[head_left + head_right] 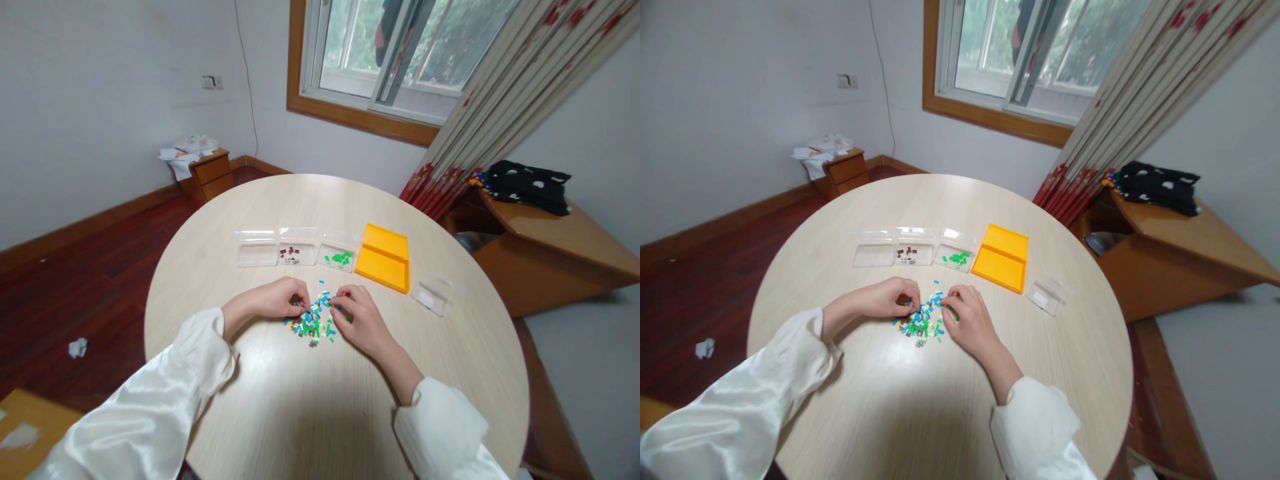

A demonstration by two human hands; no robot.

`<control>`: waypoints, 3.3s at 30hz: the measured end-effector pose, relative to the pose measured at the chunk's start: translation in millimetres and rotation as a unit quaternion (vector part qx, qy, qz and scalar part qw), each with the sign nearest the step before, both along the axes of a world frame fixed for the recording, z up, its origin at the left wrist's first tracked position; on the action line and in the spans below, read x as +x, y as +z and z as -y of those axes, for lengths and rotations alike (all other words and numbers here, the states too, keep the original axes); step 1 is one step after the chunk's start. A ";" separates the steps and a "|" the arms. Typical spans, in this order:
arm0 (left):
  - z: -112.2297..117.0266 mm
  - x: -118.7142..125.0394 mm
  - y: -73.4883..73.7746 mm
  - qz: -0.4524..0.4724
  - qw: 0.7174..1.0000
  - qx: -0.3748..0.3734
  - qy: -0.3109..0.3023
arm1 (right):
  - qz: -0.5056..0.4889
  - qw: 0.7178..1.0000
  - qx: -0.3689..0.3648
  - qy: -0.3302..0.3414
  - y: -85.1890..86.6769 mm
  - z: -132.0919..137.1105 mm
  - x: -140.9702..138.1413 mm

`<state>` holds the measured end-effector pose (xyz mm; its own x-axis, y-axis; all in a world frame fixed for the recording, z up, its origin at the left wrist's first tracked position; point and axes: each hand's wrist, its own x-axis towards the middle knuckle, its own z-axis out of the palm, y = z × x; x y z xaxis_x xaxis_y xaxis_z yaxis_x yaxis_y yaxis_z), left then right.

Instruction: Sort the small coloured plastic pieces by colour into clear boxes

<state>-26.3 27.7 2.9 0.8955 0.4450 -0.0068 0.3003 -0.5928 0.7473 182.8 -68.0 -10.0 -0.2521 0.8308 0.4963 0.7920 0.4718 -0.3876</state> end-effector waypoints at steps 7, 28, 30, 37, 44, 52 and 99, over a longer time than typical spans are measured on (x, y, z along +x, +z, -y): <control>0.5 -0.5 2.3 -0.003 1.000 0.006 0.007 | 0.016 1.000 -0.021 -0.004 -0.6 -2.7 -1.1; 8.7 5.9 12.9 -0.046 0.998 0.035 0.005 | -0.079 0.997 -0.002 0.023 9.9 -0.8 -13.2; 9.8 6.5 15.2 -0.053 0.998 0.042 0.001 | -0.068 0.997 -0.016 0.046 9.0 -1.3 -14.6; 11.0 6.3 15.5 -0.043 0.998 0.046 -0.005 | -0.048 0.996 -0.050 0.063 7.9 -1.4 -15.5; 10.6 7.7 14.5 0.048 0.996 0.057 0.046 | -0.043 0.995 -0.057 0.065 10.3 1.1 -17.0; 10.4 7.1 14.7 0.052 0.992 0.005 0.118 | 0.042 0.991 -0.056 0.118 6.9 0.2 -14.6; 12.0 10.6 11.3 0.080 0.989 -0.052 0.112 | 0.060 0.981 -0.181 0.040 15.2 0.5 -11.4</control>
